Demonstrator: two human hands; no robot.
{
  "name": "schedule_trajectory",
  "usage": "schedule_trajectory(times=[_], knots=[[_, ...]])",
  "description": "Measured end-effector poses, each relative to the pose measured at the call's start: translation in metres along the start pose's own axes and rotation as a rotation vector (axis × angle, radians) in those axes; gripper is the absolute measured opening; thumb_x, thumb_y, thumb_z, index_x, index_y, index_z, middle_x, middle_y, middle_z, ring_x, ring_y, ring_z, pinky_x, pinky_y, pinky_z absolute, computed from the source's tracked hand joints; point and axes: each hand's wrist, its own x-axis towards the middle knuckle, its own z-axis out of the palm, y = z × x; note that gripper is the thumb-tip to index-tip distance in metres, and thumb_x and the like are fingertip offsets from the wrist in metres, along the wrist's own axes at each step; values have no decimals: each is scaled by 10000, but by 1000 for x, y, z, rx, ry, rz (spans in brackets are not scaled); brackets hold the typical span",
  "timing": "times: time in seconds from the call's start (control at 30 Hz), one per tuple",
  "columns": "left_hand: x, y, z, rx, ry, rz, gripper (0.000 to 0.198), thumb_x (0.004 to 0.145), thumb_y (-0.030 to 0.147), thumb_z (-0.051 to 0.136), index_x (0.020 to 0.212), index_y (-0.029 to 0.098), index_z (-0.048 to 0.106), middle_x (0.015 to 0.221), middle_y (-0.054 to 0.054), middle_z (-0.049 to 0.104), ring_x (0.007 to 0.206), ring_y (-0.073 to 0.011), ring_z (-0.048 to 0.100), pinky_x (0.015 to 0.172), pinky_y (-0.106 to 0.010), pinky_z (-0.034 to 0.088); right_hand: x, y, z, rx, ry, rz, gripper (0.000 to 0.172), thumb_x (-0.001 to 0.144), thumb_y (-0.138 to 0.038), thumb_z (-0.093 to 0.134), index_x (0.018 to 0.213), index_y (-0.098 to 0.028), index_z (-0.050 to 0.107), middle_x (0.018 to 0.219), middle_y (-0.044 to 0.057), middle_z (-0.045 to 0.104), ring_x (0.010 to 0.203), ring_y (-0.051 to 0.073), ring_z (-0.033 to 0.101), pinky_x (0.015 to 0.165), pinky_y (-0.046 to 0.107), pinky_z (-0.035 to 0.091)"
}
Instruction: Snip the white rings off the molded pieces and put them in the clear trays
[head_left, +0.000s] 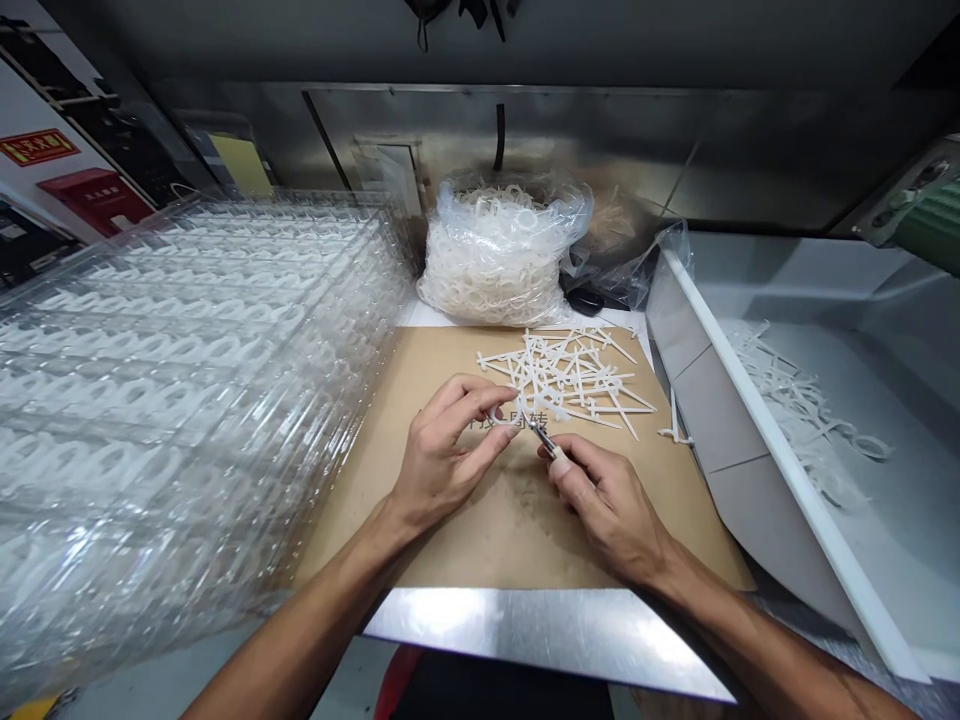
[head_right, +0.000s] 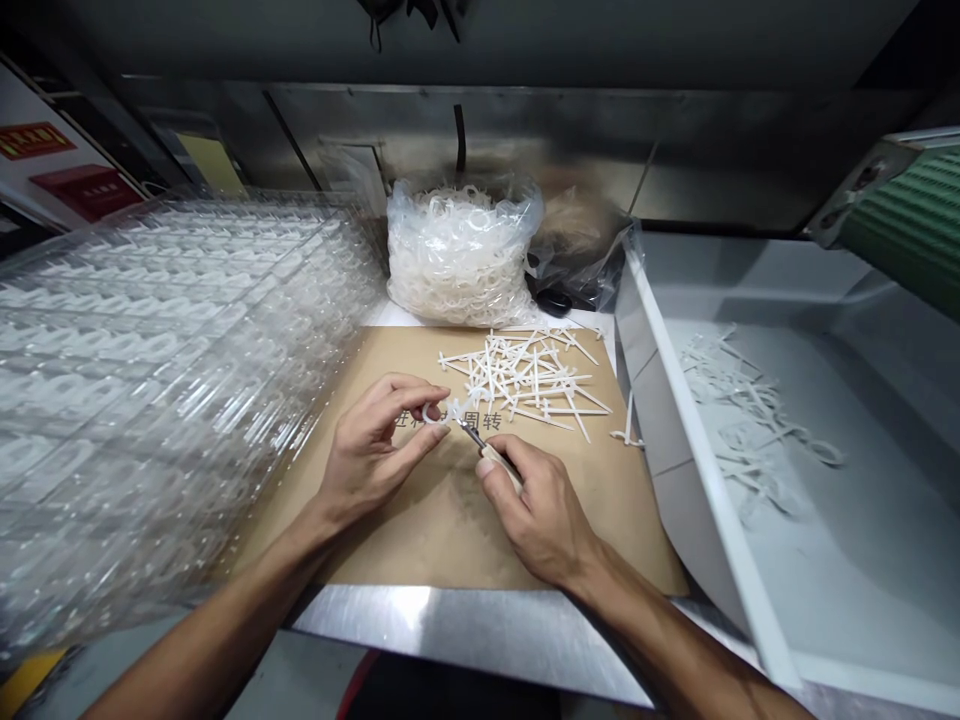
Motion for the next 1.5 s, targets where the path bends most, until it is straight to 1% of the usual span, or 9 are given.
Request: schedule_trajectory(times=[0.47, 0.63, 0.77, 1.03, 1.17, 1.33, 1.43, 1.5], knots=[[0, 3, 1, -4, -14, 19, 282, 904, 163, 669, 1184, 188, 675, 979, -56, 626, 883, -151, 607, 797, -300, 520, -2, 4, 2, 50, 5, 10, 266, 1032, -393, 425, 977, -191, 590, 795, 10, 601, 633, 136, 518, 559, 248, 398], [-1, 2, 2, 3, -22, 47, 286, 912, 168, 661, 1197, 196, 665, 1017, -67, 634, 917, -162, 615, 820, -314, 529, -3, 5, 3, 60, 0, 6, 284, 1040, -403, 414, 980, -188, 590, 775, 11, 590, 631, 141, 518, 560, 253, 400], [-2, 2, 2, -3, -23, 49, 287, 918, 168, 653, 1202, 202, 662, 1010, -63, 635, 906, -160, 615, 816, -318, 534, -3, 6, 3, 53, 0, 12, 286, 1042, -412, 412, 958, -195, 578, 743, 3, 570, 617, 142, 505, 557, 255, 393], [-2, 1, 4, -19, -23, 36, 266, 932, 201, 645, 1197, 200, 668, 996, -66, 647, 894, -163, 617, 814, -325, 535, -2, 4, 5, -44, 2, -24, 311, 1053, -393, 356, 912, -202, 556, 704, -1, 543, 619, 155, 507, 577, 272, 386], [-2, 0, 4, -43, -30, 26, 272, 923, 191, 654, 1193, 198, 674, 997, -65, 653, 887, -160, 619, 809, -316, 529, -4, 2, 6, -113, -1, -39, 328, 1053, -374, 322, 896, -200, 552, 697, 3, 529, 621, 165, 507, 598, 287, 391], [-2, -5, 4, -74, -34, -15, 273, 903, 185, 675, 1176, 192, 687, 984, -63, 657, 866, -157, 618, 788, -303, 523, -1, 6, 7, -174, 27, -45, 333, 1049, -365, 331, 828, -212, 527, 676, -1, 533, 616, 170, 515, 612, 295, 392], [-3, -10, 6, -102, -4, -62, 286, 893, 197, 688, 1178, 194, 687, 1014, -75, 665, 864, -162, 625, 794, -308, 530, 0, 7, 7, -180, 36, -49, 331, 1051, -371, 345, 820, -216, 524, 677, -8, 546, 619, 168, 528, 614, 289, 390], [-4, -13, 8, -135, 30, -109, 331, 885, 212, 697, 1215, 197, 667, 1028, -83, 667, 870, -171, 636, 808, -319, 540, 0, 7, 8, -167, 39, -57, 344, 1053, -383, 350, 799, -219, 512, 672, -15, 538, 614, 163, 527, 611, 285, 387]])
